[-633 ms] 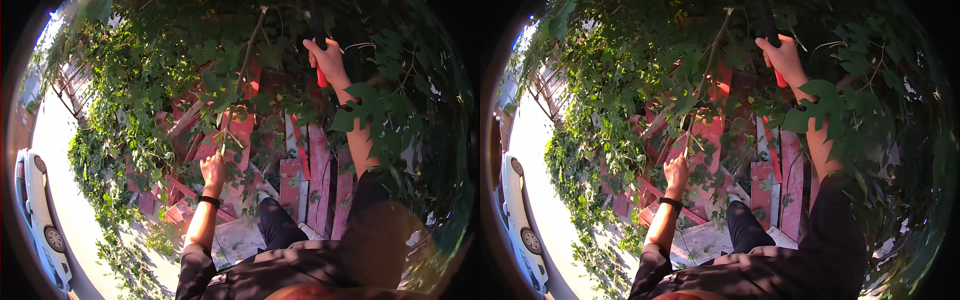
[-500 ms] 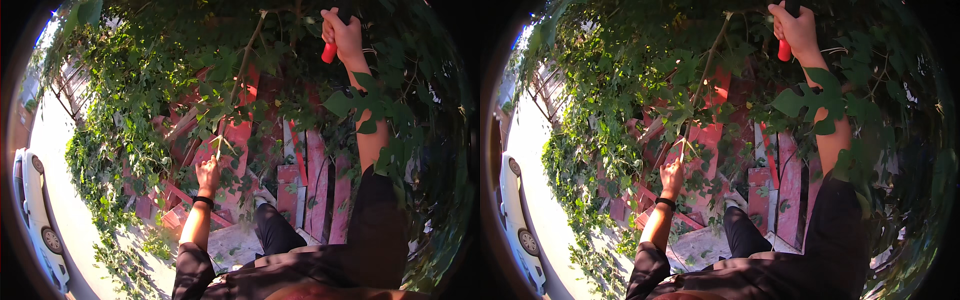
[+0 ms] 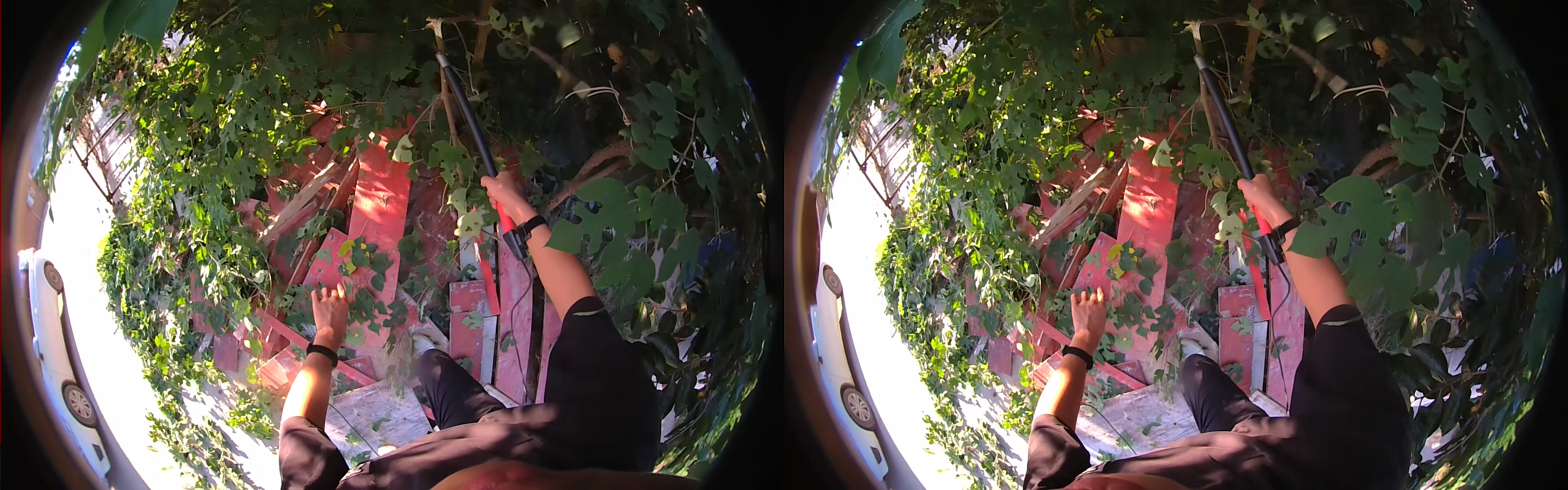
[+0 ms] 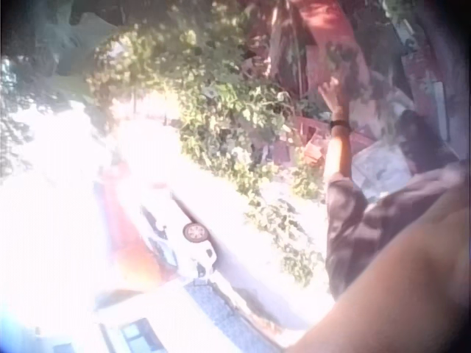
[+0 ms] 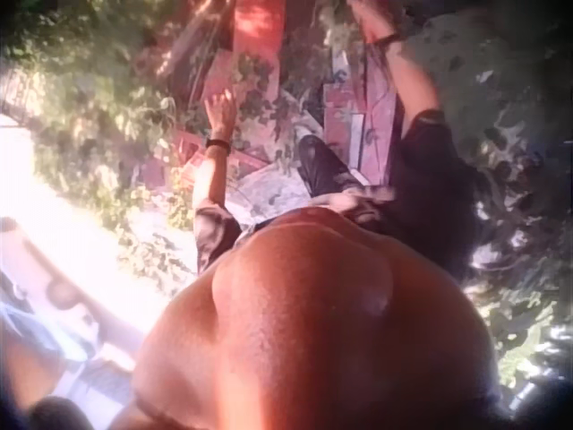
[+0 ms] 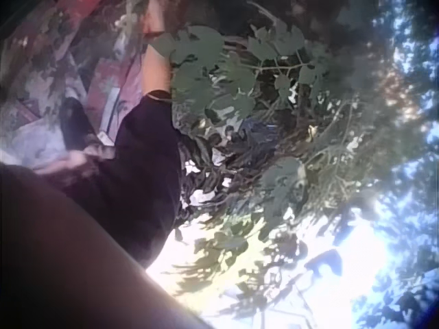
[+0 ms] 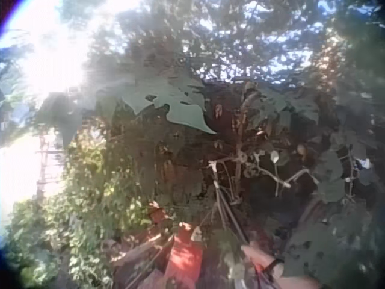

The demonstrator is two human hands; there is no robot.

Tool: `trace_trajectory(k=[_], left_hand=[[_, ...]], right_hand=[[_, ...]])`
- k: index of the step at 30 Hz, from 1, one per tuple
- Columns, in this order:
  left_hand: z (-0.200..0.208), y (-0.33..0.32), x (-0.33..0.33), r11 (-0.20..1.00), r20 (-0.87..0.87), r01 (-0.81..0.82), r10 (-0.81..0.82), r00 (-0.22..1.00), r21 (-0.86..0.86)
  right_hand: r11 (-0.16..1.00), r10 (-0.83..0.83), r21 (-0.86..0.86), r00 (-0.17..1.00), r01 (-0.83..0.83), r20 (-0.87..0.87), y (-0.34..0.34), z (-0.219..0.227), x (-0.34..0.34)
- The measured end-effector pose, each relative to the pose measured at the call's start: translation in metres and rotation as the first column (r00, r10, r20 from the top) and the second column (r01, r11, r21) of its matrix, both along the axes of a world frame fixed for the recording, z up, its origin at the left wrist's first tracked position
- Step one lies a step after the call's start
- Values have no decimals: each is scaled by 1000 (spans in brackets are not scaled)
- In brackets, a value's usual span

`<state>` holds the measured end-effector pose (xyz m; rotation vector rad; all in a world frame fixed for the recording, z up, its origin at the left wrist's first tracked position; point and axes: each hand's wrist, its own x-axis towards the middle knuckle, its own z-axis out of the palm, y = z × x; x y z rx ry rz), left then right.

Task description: The person trims overgrown foliage and branches using a billhook, reaching into a dense area of leaves and cutting down several stems.

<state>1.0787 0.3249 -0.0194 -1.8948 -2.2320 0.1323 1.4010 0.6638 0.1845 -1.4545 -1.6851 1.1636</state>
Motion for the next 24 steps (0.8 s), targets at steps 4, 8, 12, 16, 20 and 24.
trace_trajectory(k=[4,8,12,16,20,24], left_hand=[[18,-35,-2,970,115,-242,237,965,30],[47,-44,5,914,360,-270,153,921,304],[77,-35,29,869,449,-306,112,886,388],[78,-41,46,880,500,-302,87,862,367],[80,-43,65,893,532,-302,86,843,334],[78,-53,80,896,538,-252,17,843,365]], right_hand=[[995,9,-98,999,-12,-31,-16,-15,0],[987,38,-151,992,-57,-123,-29,-6,-44],[956,-49,-291,965,-30,-259,-45,-29,-41],[908,-53,-399,910,-127,-411,-61,-39,-37],[948,-38,-310,942,-71,-333,-75,-44,-19],[929,-106,-367,917,-47,-385,-96,-46,-5]])
